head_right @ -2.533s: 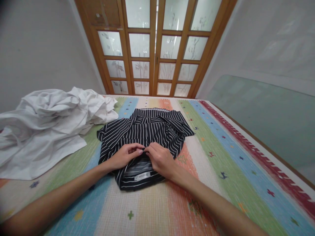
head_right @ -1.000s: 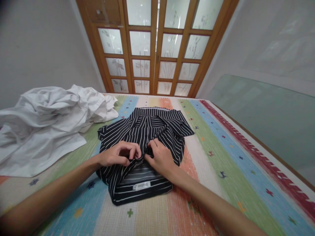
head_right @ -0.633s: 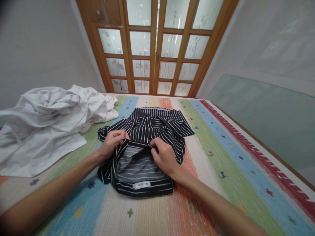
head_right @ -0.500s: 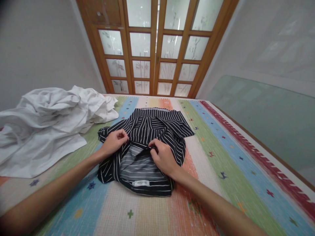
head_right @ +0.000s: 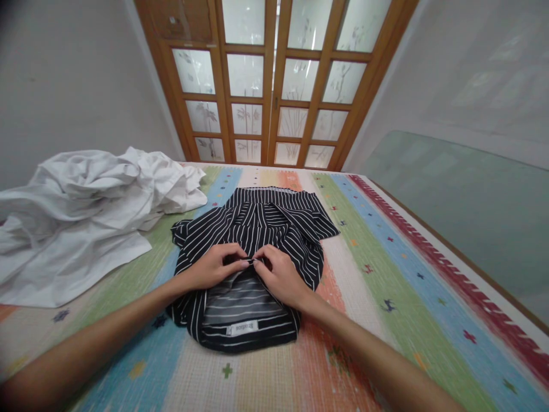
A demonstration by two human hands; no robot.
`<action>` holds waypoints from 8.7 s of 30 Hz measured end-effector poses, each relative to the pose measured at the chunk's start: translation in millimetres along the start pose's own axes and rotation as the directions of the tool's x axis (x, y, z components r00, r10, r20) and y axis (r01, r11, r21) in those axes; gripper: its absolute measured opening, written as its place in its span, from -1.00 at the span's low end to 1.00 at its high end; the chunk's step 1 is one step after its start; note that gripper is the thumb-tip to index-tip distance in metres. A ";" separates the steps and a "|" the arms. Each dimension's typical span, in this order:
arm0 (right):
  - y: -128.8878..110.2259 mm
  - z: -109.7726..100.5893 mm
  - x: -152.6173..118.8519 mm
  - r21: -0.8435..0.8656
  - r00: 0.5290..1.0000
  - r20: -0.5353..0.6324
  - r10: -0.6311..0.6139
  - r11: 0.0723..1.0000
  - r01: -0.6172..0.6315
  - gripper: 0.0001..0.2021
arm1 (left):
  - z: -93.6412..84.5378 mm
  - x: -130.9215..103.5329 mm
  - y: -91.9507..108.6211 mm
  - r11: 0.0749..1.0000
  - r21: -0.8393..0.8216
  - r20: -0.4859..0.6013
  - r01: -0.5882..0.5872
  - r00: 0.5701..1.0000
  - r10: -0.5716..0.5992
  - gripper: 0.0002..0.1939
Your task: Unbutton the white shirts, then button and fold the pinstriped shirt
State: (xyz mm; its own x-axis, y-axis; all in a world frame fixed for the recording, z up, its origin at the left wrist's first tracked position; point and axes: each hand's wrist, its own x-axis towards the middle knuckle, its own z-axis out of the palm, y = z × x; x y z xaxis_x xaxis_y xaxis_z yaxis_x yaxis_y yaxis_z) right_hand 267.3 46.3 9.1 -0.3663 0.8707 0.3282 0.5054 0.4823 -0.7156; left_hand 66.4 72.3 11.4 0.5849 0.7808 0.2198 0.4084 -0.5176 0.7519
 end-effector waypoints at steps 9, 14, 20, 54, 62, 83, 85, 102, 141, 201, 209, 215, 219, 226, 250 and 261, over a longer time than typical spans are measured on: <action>2.9 2.2 -3.1 -0.191 0.994 -0.010 -0.112 0.976 0.108 -0.96 | 3.9 1.4 -7.0 0.952 -0.259 0.033 0.161 0.987 -0.158 -0.79; 3.3 3.0 -3.2 -0.179 0.988 0.032 -0.150 0.972 0.154 -0.90 | 5.6 2.4 -7.7 0.876 -0.413 0.067 0.250 0.967 -0.244 -0.79; 3.6 4.9 -2.9 -0.087 0.987 0.048 -0.156 0.983 0.160 -0.88 | 10.9 1.1 -8.8 0.796 -0.534 0.092 0.286 0.955 -0.281 -0.75; -5.0 7.5 -2.9 0.104 0.965 0.068 -0.255 0.963 0.248 -0.79 | 26.7 2.2 -14.4 0.765 -0.540 -0.035 0.350 0.899 -0.436 -0.90; 1.1 -22.2 7.1 -0.288 0.964 0.035 -0.264 0.921 0.263 -0.84 | -11.7 3.7 2.4 0.783 -0.554 0.026 0.283 0.946 -0.324 -0.89; 13.0 -8.9 3.1 -0.345 0.969 0.090 -0.232 0.905 0.249 -0.83 | -32.0 -6.2 13.5 0.780 -0.588 0.388 0.213 0.921 0.041 -0.86; 12.2 -11.1 3.9 -0.315 0.978 0.048 -0.201 0.926 0.206 -0.85 | -34.1 -5.5 12.7 0.843 -0.507 0.377 0.181 0.926 0.028 -0.83; -2.8 -13.2 4.1 -0.204 0.984 0.135 -0.118 0.968 0.144 -0.82 | 4.9 -4.0 14.0 0.998 0.061 0.055 -0.010 0.998 0.007 -0.84; 0.1 -4.5 1.4 0.076 0.972 0.235 -0.026 0.997 0.008 -0.78 | 6.0 -2.5 15.5 0.991 -0.131 -0.025 0.018 0.999 -0.022 -0.81; 5.4 -8.8 3.5 -0.163 0.968 0.130 -0.215 0.958 0.235 -0.76 | 12.6 2.2 1.9 0.746 -0.617 -0.027 0.253 0.940 -0.341 -0.67; 3.4 -33.7 4.7 -0.250 0.919 0.173 -0.354 0.887 0.389 -0.72 | -13.6 7.7 6.3 0.694 -0.687 -0.171 0.215 0.881 -0.442 -0.72; 5.5 -32.1 8.6 -0.373 0.972 0.164 -0.168 0.902 0.219 -0.49 | -28.4 4.1 13.8 0.680 -0.725 -0.156 0.108 0.936 -0.315 -0.77; 3.4 -15.9 6.1 -0.377 0.994 0.040 -0.100 0.920 0.107 -0.74 | -26.2 2.0 20.0 0.702 -0.702 -0.089 0.117 0.964 -0.249 -0.78; 7.5 -7.6 2.2 -0.309 0.995 0.023 -0.098 0.946 0.101 -0.96 | -36.2 -1.2 21.6 0.888 -0.453 0.009 0.078 0.996 -0.083 -0.80; -2.6 -6.4 0.4 -0.255 0.992 0.084 -0.090 0.961 0.109 -0.86 | -0.8 -1.1 17.2 0.999 -0.037 -0.035 0.037 0.999 -0.038 -0.86; -2.4 -3.0 -1.6 -0.266 0.983 0.130 -0.131 0.950 0.162 -0.83 | 3.7 0.5 11.2 0.985 -0.134 -0.026 0.105 0.994 -0.109 -0.76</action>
State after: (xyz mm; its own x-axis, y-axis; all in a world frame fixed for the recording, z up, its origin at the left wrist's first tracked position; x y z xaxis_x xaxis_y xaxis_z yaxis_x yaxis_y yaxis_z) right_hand 268.9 44.0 12.2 -0.5274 0.7803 0.3362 0.6291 0.6246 -0.4628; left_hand 73.8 65.6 17.6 0.5180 0.8417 0.1526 0.3697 -0.3812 0.8473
